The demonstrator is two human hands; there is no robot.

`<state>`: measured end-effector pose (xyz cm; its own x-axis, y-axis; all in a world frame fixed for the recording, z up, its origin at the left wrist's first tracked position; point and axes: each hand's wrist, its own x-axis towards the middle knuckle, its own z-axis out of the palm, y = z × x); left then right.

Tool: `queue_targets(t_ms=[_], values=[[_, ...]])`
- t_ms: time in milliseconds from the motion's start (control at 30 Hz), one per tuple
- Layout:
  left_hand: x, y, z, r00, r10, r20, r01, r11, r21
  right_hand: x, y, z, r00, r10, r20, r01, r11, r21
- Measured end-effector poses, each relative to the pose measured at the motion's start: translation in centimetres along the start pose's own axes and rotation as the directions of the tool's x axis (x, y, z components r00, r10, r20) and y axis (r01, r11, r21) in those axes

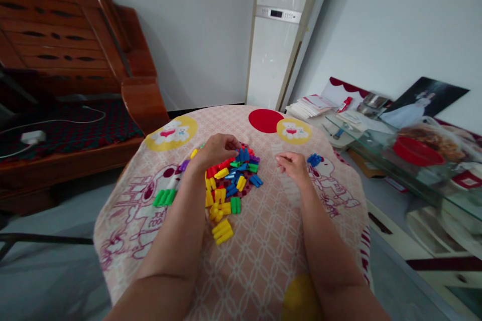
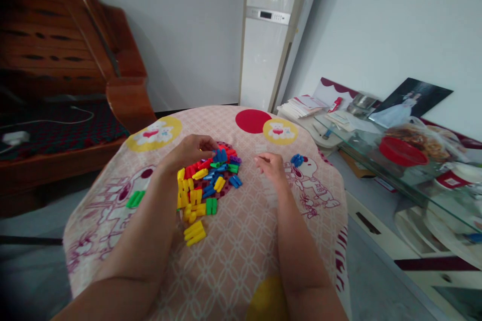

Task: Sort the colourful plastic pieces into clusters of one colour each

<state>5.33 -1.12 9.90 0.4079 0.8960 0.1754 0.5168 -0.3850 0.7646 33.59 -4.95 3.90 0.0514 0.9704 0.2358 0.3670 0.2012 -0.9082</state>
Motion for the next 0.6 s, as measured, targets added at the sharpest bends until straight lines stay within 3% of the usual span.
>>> queue_targets(t_ms=[167,333,433,500,600], values=[[0.9,2.5,4.0,0.986,0.125,0.114,-0.131,0.990,0.049,-0.5,-1.7,2.1,0.973,0.003,0.232,-0.044,0.984,0.173],[1.5,2.5,6.2,0.977,0.158,0.143,-0.173,0.980,0.098,-0.5,-1.5,1.8,0.965,0.026,0.262,-0.069,0.986,0.153],[1.7,1.8,6.1,0.981,0.169,0.094,-0.178,0.979,0.098,-0.2,-0.9,0.5,0.987,0.076,0.144,-0.094,0.987,0.127],[1.6,1.6,5.6,0.985,0.162,0.065,-0.168,0.980,0.109,0.1,-0.1,-0.8,0.994,0.104,-0.025,-0.101,0.989,0.104],[1.3,1.7,4.8,0.991,0.128,0.047,-0.133,0.982,0.133,0.6,1.7,-3.4,0.932,0.105,-0.347,-0.128,0.991,-0.043]])
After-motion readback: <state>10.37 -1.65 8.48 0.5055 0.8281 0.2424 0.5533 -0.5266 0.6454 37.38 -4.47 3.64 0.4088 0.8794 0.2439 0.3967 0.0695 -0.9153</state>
